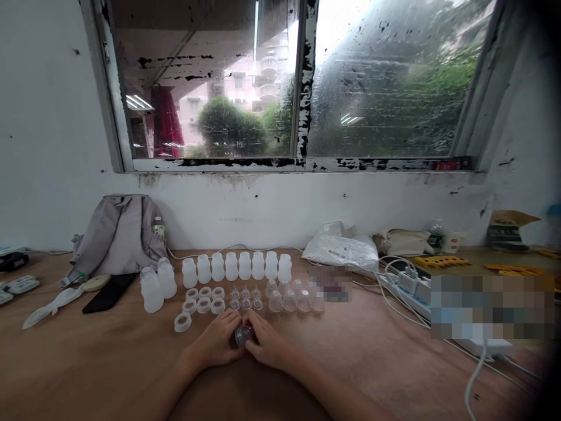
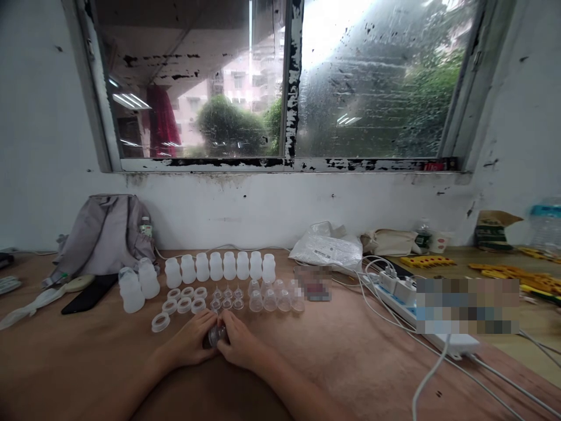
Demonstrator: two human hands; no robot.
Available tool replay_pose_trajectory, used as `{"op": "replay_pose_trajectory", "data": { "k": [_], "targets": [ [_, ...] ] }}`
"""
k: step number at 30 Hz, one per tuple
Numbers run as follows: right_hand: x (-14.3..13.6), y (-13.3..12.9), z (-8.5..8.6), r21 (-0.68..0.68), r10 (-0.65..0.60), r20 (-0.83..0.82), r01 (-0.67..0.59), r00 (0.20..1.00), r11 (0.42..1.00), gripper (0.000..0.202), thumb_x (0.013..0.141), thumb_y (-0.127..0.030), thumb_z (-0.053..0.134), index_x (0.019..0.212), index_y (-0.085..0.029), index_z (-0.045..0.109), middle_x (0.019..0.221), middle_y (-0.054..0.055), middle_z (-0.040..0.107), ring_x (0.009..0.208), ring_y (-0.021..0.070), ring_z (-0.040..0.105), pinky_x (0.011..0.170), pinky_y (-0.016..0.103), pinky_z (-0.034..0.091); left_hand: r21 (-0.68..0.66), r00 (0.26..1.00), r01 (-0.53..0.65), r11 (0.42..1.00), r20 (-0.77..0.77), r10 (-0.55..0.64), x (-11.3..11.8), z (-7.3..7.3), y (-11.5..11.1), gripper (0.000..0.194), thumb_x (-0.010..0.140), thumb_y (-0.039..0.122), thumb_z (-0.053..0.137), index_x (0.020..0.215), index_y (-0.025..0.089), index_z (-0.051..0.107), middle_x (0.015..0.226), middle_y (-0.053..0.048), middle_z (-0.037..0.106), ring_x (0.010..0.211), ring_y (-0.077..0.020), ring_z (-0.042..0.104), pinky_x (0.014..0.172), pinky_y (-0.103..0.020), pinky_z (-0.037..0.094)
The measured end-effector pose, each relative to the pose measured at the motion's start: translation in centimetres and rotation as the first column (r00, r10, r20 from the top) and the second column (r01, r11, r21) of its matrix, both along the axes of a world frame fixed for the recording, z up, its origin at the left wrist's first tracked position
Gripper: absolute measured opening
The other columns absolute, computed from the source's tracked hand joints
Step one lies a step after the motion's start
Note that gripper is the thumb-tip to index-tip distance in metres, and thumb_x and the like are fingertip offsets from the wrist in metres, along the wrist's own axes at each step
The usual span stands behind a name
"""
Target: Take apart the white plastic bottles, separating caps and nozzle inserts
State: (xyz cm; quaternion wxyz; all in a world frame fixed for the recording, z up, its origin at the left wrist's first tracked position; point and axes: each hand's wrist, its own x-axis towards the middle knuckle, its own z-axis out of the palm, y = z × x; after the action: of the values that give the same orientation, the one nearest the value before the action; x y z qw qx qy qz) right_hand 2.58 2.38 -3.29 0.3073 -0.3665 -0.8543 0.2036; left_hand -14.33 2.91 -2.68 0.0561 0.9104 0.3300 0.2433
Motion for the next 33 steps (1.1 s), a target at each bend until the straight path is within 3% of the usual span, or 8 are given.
{"op": "replay_pose_trajectory", "data": {
  "k": [9, 14, 16, 21, 24, 33],
  "targets": [
    [0.1, 0.3, -0.5, 0.132, -0.044, 0.127, 0.027, 0.991, 0.991, 0.025, 0.061, -0.001, 0.037, 0.077, -0.020, 0.042, 0.085, 0.002, 0.047, 0.074, 0.0132, 0.046, 0.065, 0.023, 0.036, 0.020, 1.000, -0.025, 0.999, -0.017, 0.025, -0.3, 0.2, 0.0, 0.016, 0.070, 0.029, 0.054, 0.083, 0.020, 0.049, 0.089, -0.004, 0.051, 0.085, -0.0197, 0.046, 0.076, -0.033, 0.039],
    [0.4, 0.8, -1.0, 0.173, -0.194, 0.145, 0.168, 0.970, 0.971, 0.028, 0.063, 0.000, 0.037, 0.083, -0.019, 0.046, 0.090, 0.004, 0.046, 0.077, 0.0144, 0.048, 0.067, 0.024, 0.038, 0.038, 0.999, -0.041, 0.998, 0.026, 0.040, -0.8, 1.0, -0.1, 0.031, 0.070, 0.019, 0.051, 0.100, 0.022, 0.045, 0.097, -0.003, 0.052, 0.092, -0.0196, 0.046, 0.083, -0.034, 0.037],
    [0.5, 1.0, -1.1, 0.168, -0.236, 0.134, 0.212, 0.963, 0.963, 0.030, 0.063, 0.000, 0.038, 0.085, -0.019, 0.047, 0.093, 0.004, 0.045, 0.082, 0.0150, 0.048, 0.072, 0.024, 0.039, 0.049, 0.996, -0.071, 0.996, 0.048, 0.068, -1.2, 1.2, 0.2, 0.027, 0.070, 0.017, 0.049, 0.097, 0.022, 0.046, 0.094, -0.003, 0.053, 0.090, -0.0192, 0.047, 0.081, -0.033, 0.038],
    [0.6, 1.5, -1.3, 0.157, -0.255, 0.107, 0.236, 0.961, 0.959, 0.033, 0.071, -0.003, 0.037, 0.098, -0.019, 0.049, 0.098, 0.006, 0.047, 0.089, 0.0160, 0.048, 0.080, 0.027, 0.039, 0.077, 0.980, -0.189, 0.979, 0.082, 0.183, -3.2, 1.4, 1.7, 0.006, 0.074, 0.025, 0.049, 0.078, 0.020, 0.048, 0.083, -0.004, 0.054, 0.081, -0.0192, 0.049, 0.074, -0.032, 0.040],
    [0.5, 1.7, -1.5, 0.145, -0.258, 0.089, 0.243, 0.962, 0.959, 0.035, 0.073, -0.004, 0.037, 0.104, -0.018, 0.046, 0.099, 0.007, 0.051, 0.093, 0.0173, 0.048, 0.082, 0.029, 0.038, 0.098, 0.978, -0.205, 0.974, 0.062, 0.200, -4.5, 1.8, 2.4, 0.010, 0.075, 0.029, 0.049, 0.072, 0.019, 0.050, 0.085, -0.005, 0.056, 0.084, -0.0197, 0.048, 0.077, -0.033, 0.039],
    [0.5, 1.8, -1.6, 0.167, -0.241, 0.052, 0.229, 0.969, 0.959, 0.020, 0.074, -0.008, 0.041, 0.089, -0.019, 0.049, 0.090, 0.005, 0.053, 0.085, 0.0166, 0.049, 0.075, 0.028, 0.040, 0.045, 0.984, -0.175, 0.984, -0.039, 0.177, -5.8, 1.9, 2.4, 0.019, 0.070, 0.037, 0.057, 0.065, 0.019, 0.056, 0.098, -0.003, 0.052, 0.093, -0.0189, 0.046, 0.084, -0.031, 0.036]
  ]
}}
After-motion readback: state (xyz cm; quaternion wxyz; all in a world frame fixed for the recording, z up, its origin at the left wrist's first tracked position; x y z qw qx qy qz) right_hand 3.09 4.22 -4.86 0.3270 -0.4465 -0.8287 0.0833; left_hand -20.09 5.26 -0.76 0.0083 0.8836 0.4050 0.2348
